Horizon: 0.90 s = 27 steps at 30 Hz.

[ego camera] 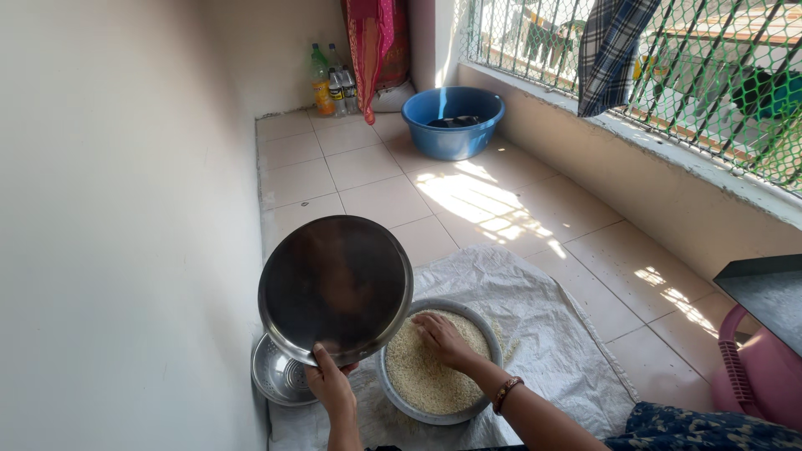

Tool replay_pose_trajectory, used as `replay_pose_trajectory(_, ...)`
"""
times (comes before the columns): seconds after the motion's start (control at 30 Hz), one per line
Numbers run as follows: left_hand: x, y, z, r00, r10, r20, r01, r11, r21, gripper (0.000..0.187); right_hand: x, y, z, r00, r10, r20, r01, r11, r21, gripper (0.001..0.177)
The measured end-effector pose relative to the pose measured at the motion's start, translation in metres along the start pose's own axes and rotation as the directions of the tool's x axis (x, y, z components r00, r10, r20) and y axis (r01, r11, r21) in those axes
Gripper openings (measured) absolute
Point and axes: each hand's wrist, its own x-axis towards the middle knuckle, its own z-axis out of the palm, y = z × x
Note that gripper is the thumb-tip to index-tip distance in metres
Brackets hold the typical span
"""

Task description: The person sits on the floor and sorts rice by hand, picking out impurities from a metal tray and transferring the cleaned rice into a larger bowl. The person then spreads the rice in the bowl and continues sorting.

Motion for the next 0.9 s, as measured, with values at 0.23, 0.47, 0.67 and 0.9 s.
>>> replay_pose_trajectory(0.23, 0.007, 0.001, -0.006, 0.984, -0.148, -0.095, 0.146, 0.989, -0.027, 0.041, -0.012, -0.044, 0.016, 0.957, -0.26, 0.126, 0.276, 0.952, -0.132, 0.032)
replay_pose_trajectory(0.47, 0.007, 0.005, -0.009, 0.989, -0.135, -0.055, 0.132, 0.99, -0.058, 0.044, -0.061, -0.038, 0.002, 0.862, -0.411, 0.297, 0.47, 0.868, -0.162, 0.021)
replay_pose_trajectory(0.67, 0.006, 0.002, -0.009, 0.992, -0.129, -0.016, 0.128, 0.991, -0.037, 0.045, -0.066, 0.023, -0.023, 0.95, -0.23, 0.211, 0.295, 0.88, -0.372, 0.024)
replay_pose_trajectory(0.9, 0.006, 0.001, -0.011, 0.991, -0.133, -0.009, 0.132, 0.991, -0.024, 0.048, -0.033, 0.028, -0.033, 0.996, 0.055, -0.064, -0.07, 0.961, -0.269, 0.044)
